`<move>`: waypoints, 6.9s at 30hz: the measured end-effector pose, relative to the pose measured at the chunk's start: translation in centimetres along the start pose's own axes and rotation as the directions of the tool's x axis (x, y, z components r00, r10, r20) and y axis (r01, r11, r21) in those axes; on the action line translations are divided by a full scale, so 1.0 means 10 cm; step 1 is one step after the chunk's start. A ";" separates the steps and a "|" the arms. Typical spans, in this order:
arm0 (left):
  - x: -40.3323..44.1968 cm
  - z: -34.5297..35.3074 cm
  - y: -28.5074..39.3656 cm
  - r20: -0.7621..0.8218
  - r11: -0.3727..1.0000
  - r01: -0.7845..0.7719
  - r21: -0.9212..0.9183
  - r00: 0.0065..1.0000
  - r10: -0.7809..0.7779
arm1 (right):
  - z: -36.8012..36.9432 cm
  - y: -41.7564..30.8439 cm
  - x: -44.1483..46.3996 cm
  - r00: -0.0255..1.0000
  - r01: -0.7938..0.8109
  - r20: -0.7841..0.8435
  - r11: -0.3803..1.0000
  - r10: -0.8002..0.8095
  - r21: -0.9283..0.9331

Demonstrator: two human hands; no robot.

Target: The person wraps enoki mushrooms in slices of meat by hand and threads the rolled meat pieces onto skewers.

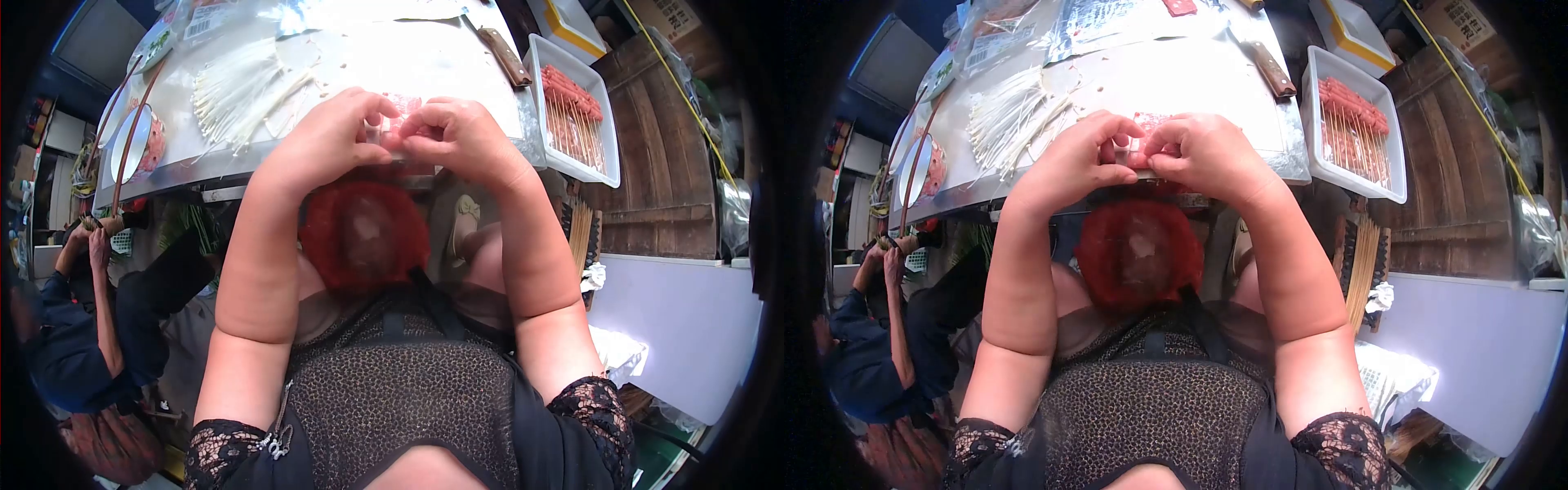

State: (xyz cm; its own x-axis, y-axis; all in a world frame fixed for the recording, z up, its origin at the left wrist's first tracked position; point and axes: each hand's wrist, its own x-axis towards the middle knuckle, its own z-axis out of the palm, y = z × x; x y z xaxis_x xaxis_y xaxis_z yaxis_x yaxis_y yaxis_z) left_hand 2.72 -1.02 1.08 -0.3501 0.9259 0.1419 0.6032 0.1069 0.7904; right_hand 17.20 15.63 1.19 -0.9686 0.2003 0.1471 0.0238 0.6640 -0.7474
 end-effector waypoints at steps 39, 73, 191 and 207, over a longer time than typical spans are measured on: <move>0.07 0.07 -0.01 -0.045 0.974 -0.044 0.224 0.997 0.056 | -0.07 0.10 -0.09 0.949 0.238 -0.097 0.883 -0.300 -0.406; 0.08 0.08 0.01 -0.046 0.949 -0.066 0.308 0.995 0.084 | -0.24 0.16 -0.11 0.951 -0.030 -0.300 0.938 -0.079 -0.344; 0.08 0.13 -0.14 -0.245 0.978 0.075 0.193 0.969 -0.026 | -0.10 2.60 -4.03 0.018 -0.991 -0.558 -0.060 0.829 -0.121; 0.09 0.15 -0.17 -0.295 0.963 -0.018 0.269 0.950 0.100 | -0.32 1.07 -3.22 0.541 -0.578 -0.679 0.806 0.497 0.129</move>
State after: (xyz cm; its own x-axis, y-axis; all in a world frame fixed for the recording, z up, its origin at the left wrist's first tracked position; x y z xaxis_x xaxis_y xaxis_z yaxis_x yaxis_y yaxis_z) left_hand 2.52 0.16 -1.03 -0.4835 0.7839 0.3896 0.7799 0.1838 0.5983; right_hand 49.42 18.58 -9.43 -0.3440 0.9272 0.1480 0.5472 0.3260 -0.7709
